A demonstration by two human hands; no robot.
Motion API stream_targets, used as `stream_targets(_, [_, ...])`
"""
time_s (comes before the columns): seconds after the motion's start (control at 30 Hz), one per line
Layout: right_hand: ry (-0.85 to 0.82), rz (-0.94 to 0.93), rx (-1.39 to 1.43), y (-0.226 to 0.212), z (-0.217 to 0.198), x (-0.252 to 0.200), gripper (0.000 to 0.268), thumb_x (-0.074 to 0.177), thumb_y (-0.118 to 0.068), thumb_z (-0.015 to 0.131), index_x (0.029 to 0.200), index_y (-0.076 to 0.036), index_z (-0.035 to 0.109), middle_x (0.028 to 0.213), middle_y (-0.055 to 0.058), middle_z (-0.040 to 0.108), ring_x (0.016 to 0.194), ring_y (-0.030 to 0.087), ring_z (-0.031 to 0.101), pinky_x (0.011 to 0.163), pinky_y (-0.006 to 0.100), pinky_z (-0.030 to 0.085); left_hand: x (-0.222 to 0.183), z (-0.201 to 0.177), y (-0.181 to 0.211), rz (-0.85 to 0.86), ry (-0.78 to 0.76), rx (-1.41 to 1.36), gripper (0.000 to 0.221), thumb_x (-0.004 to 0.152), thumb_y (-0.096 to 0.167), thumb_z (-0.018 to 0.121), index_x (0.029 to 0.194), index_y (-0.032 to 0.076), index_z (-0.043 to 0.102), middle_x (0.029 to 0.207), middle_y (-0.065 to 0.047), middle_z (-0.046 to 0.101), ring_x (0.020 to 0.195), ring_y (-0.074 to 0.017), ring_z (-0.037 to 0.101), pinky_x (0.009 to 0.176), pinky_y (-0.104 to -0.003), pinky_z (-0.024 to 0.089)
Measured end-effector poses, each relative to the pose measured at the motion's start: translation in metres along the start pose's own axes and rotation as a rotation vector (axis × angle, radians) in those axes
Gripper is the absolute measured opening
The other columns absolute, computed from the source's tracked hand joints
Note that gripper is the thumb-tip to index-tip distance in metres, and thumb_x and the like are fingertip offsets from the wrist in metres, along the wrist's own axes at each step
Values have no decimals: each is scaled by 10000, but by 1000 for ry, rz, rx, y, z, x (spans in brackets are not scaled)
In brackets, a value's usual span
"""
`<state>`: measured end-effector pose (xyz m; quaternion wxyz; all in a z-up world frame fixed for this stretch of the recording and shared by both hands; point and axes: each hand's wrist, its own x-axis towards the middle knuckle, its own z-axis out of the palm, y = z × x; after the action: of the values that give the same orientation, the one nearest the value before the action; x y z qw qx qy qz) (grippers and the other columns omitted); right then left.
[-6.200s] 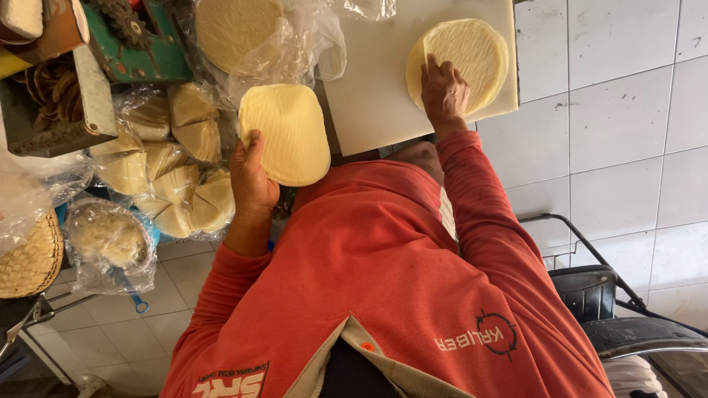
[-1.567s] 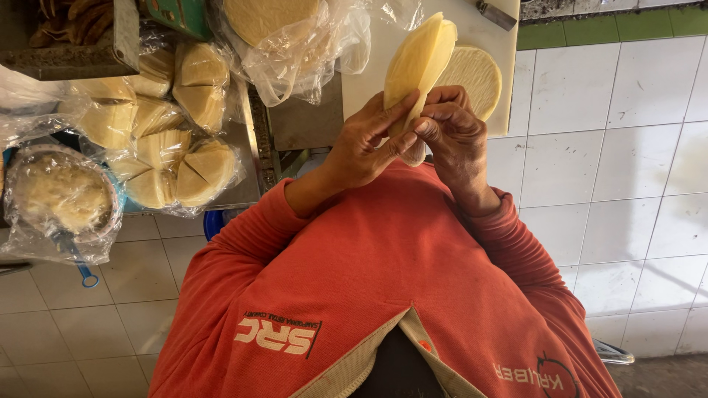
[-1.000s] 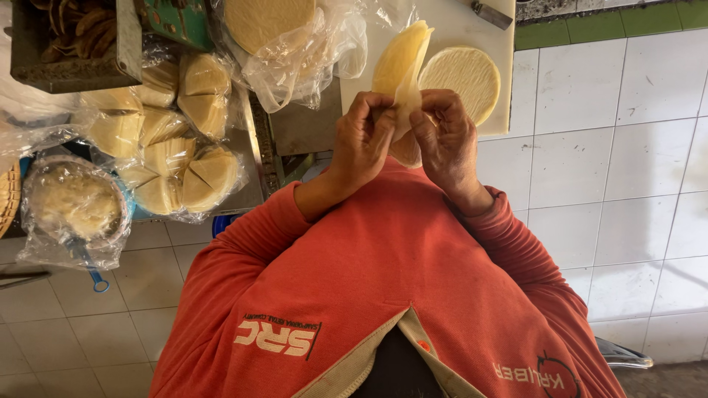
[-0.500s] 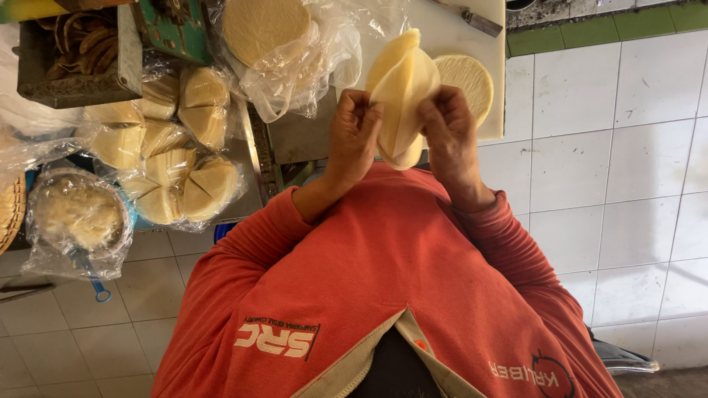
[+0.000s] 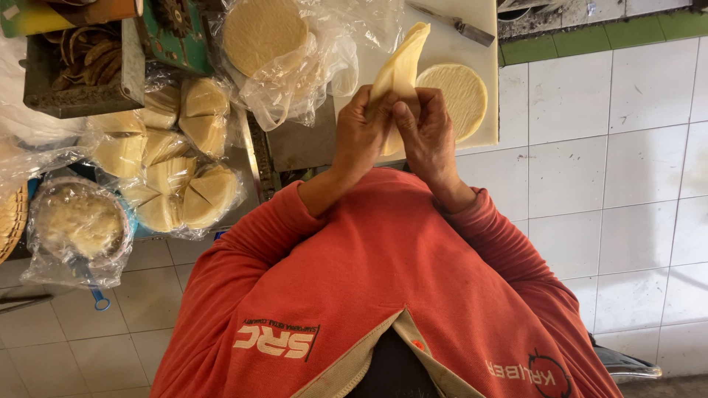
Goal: The person removes round dough sheets from a plastic bag, folds them into semicircles by hand, and overlaps them on a cutting board.
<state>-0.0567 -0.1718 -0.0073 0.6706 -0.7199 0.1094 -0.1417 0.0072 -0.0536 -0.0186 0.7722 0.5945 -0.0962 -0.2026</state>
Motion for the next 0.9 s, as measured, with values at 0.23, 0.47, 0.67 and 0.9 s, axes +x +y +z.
stream_targets(0.23, [303, 15, 360, 29, -7, 11, 217, 1152, -260, 572, 1167, -44, 574, 1025, 37, 620, 894, 77, 545, 806, 234, 509, 7, -1, -12, 20, -32, -144, 219, 1121, 260, 581, 1154, 57, 655, 960, 11, 694, 841, -53, 615, 716, -244, 551])
stream_targets(0.47, [235, 221, 696, 48, -16, 14, 250, 1123, -263, 602, 1159, -17, 614, 1096, 86, 684, 940, 120, 625, 850, 267, 562, 9, -10, -33, -19, -49, -251, 232, 1135, 280, 570, 1201, 79, 664, 1012, 24, 673, 899, -49, 580, 807, -245, 533])
stream_targets(0.67, [313, 323, 847, 68, -35, 13, 264, 1075, -271, 623, 1162, -22, 618, 1161, 124, 698, 1023, 209, 694, 901, 367, 615, 15, -38, -62, 22, 134, -238, 360, 1203, 342, 603, 992, 58, 667, 794, 20, 589, 735, -77, 512, 624, -287, 482])
stream_targets(0.9, [497, 639, 1149, 146, -84, -11, 485, 1021, -303, 577, 1403, -7, 541, 1327, 160, 665, 1165, 315, 692, 969, 472, 615, 23, -86, -31, -92, 371, -129, 386, 977, 458, 616, 1099, 96, 669, 880, -1, 735, 763, -112, 713, 650, -297, 660])
